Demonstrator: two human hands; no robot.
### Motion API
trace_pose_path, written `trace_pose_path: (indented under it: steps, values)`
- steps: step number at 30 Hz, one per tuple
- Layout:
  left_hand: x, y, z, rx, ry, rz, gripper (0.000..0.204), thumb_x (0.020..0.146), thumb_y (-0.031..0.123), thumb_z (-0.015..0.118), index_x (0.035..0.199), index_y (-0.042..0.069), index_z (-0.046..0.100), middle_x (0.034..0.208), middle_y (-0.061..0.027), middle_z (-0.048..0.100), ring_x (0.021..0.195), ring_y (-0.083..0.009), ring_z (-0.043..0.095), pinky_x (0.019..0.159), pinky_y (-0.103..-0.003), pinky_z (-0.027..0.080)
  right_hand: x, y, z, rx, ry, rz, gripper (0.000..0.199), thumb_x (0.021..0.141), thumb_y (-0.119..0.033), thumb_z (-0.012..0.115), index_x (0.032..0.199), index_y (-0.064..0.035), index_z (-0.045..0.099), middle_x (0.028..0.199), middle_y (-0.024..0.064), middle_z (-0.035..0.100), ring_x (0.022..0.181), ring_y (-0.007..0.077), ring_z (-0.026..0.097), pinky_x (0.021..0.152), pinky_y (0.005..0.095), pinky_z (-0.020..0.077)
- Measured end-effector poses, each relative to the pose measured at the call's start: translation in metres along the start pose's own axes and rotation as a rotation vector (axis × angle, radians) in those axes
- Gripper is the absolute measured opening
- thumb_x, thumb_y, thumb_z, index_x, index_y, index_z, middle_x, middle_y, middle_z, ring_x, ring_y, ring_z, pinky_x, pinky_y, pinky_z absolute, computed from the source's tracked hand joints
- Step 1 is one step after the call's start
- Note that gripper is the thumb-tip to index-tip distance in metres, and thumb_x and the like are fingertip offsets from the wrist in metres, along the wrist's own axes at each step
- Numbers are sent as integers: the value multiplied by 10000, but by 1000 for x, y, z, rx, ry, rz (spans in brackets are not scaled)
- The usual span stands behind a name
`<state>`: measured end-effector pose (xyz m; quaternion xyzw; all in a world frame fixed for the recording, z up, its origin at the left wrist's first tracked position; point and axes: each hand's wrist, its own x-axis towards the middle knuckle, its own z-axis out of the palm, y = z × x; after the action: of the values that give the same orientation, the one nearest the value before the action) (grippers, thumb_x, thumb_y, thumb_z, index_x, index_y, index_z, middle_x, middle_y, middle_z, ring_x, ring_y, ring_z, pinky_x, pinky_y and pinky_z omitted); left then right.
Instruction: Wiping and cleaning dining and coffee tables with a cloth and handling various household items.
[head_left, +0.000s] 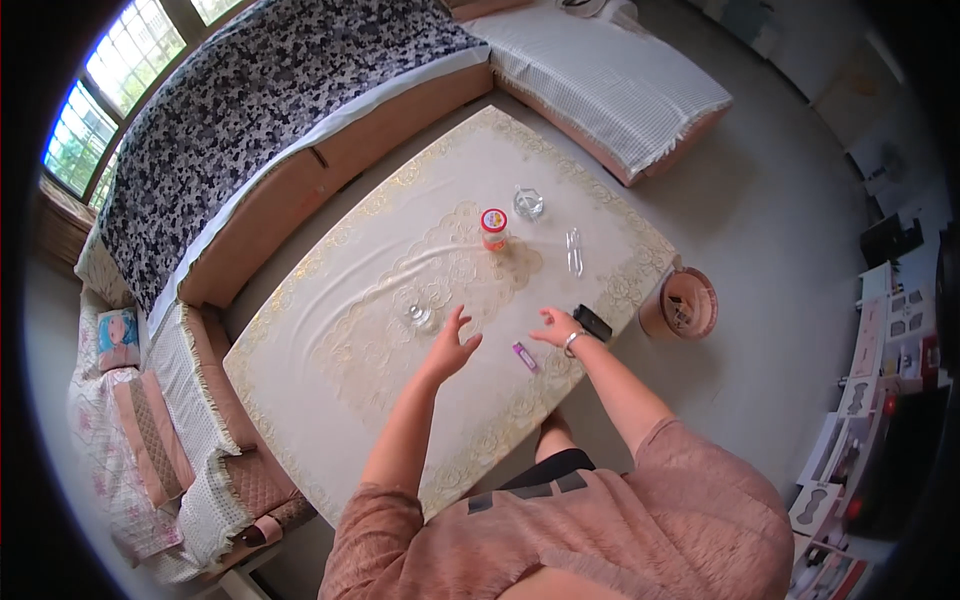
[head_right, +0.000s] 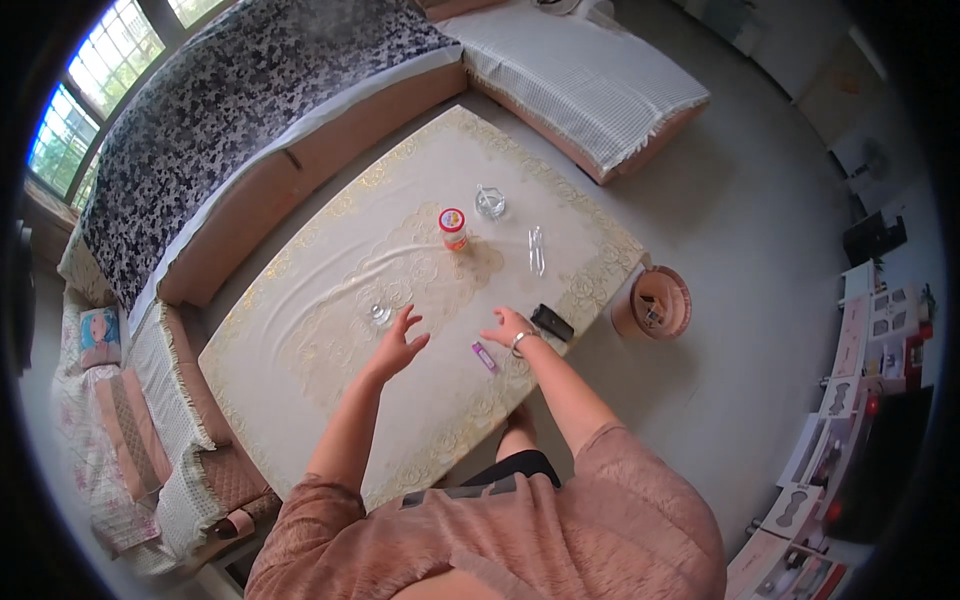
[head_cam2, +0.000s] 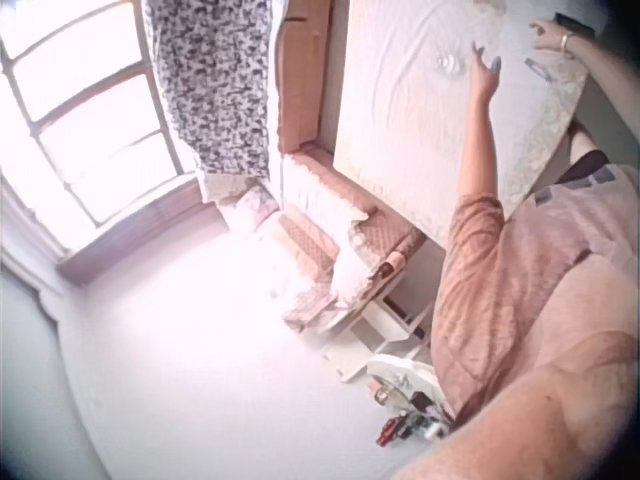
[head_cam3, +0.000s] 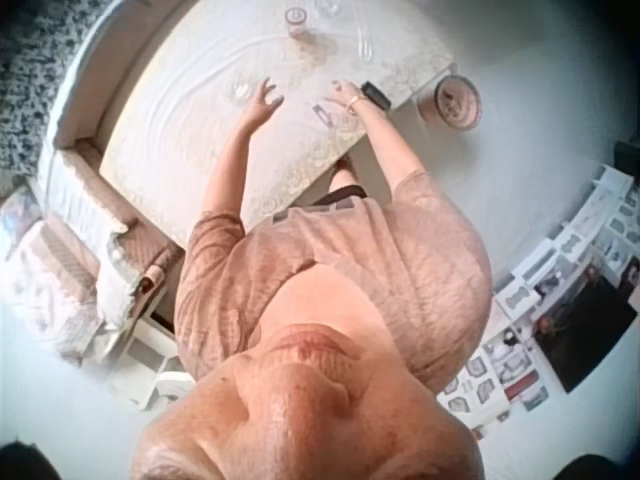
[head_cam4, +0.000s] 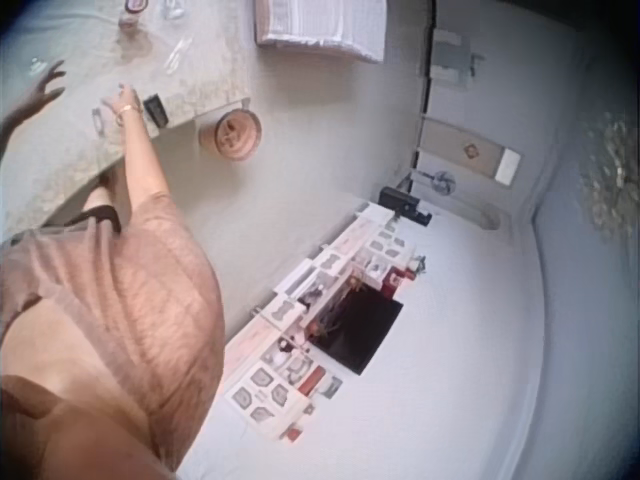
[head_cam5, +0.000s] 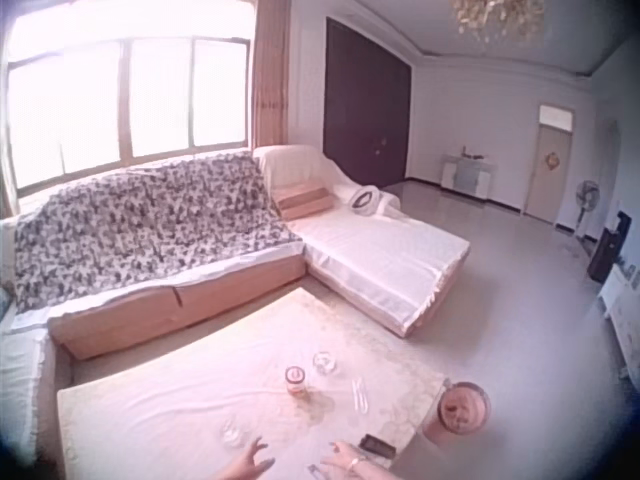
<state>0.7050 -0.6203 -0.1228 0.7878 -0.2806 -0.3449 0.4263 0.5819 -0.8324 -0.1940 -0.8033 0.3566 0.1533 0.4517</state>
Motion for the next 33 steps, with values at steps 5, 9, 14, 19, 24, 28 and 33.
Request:
trace_pose_path:
  steps: [5, 9, 14, 19, 24, 28, 33]
  values:
    - [130, -30, 20, -88, 240, -114, 668, 731, 144, 570, 1268, 32, 190, 1221, -168, 388, 1139, -280, 367, 927, -335, 303, 110, -51, -32, -55, -28, -89, 759, 581, -343, 687, 1210, -92, 345, 1142, 139, 468, 1048, 255, 463, 870, 324, 383]
    - [200, -32, 36, -156, 301, -265, 669, 716, 79, 535, 1276, 26, 173, 1261, -168, 337, 1159, -289, 340, 934, -331, 296, 179, -64, -34, -31, 11, -161, 820, 567, -282, 700, 1245, -102, 275, 1180, 133, 436, 1081, 259, 433, 896, 324, 365]
    - [241, -40, 42, -392, 250, -408, 737, 683, -64, 453, 1315, 145, 137, 1334, -140, 230, 1208, -258, 258, 906, -329, 305, 228, -76, -21, -13, 55, -300, 879, 545, -247, 725, 1259, -127, 227, 1198, 109, 417, 1102, 254, 409, 919, 329, 347]
    - [256, -33, 50, -590, 169, -441, 769, 662, -103, 448, 1315, 170, 147, 1321, -109, 261, 1180, -217, 289, 885, -305, 320, 242, -74, -17, 115, 165, -432, 717, 563, -279, 724, 1159, -125, 357, 1103, 106, 478, 1031, 265, 458, 862, 339, 387]
    - [214, -39, 71, -407, 436, -135, 704, 663, -82, 531, 1278, 83, 230, 1264, -95, 335, 1154, -197, 325, 926, -294, 301, 187, -88, -11, 177, 208, -535, 547, 591, -184, 695, 1061, -119, 423, 1036, 101, 502, 962, 287, 485, 796, 350, 422]
    - [126, -19, 93, -251, 358, -134, 749, 625, -32, 516, 1284, 24, 168, 1295, -176, 251, 1227, -269, 212, 1003, -320, 181, 115, -52, -5, 151, 105, -556, 574, 603, -228, 704, 1091, -132, 418, 1060, 113, 500, 981, 278, 486, 809, 342, 418]
    - [9, -4, 97, -264, 227, -231, 734, 672, 40, 571, 1293, 46, 181, 1307, -165, 250, 1228, -261, 215, 1005, -324, 179, 17, -41, 0, 33, -138, -455, 639, 568, -376, 727, 1084, -116, 456, 1005, 119, 543, 916, 281, 536, 764, 355, 446]
